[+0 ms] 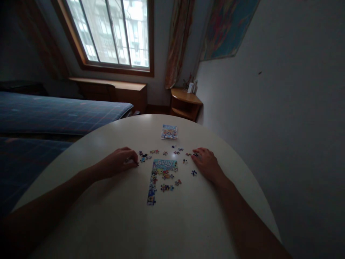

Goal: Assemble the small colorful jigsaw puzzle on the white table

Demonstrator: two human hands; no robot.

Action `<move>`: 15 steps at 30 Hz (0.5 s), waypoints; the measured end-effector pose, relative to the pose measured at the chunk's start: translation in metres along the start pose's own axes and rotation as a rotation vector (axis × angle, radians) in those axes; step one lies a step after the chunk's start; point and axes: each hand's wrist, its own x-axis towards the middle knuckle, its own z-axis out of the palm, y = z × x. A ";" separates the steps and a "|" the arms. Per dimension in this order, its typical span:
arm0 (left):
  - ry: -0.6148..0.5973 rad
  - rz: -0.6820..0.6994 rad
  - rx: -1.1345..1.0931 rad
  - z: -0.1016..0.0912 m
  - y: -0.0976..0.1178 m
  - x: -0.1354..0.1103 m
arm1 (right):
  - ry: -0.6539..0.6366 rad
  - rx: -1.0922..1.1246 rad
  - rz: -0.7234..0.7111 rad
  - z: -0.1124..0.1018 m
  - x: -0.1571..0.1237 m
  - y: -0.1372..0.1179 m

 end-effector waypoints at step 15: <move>0.163 -0.112 -0.385 0.024 0.056 -0.001 | -0.081 0.310 0.102 -0.040 -0.013 -0.086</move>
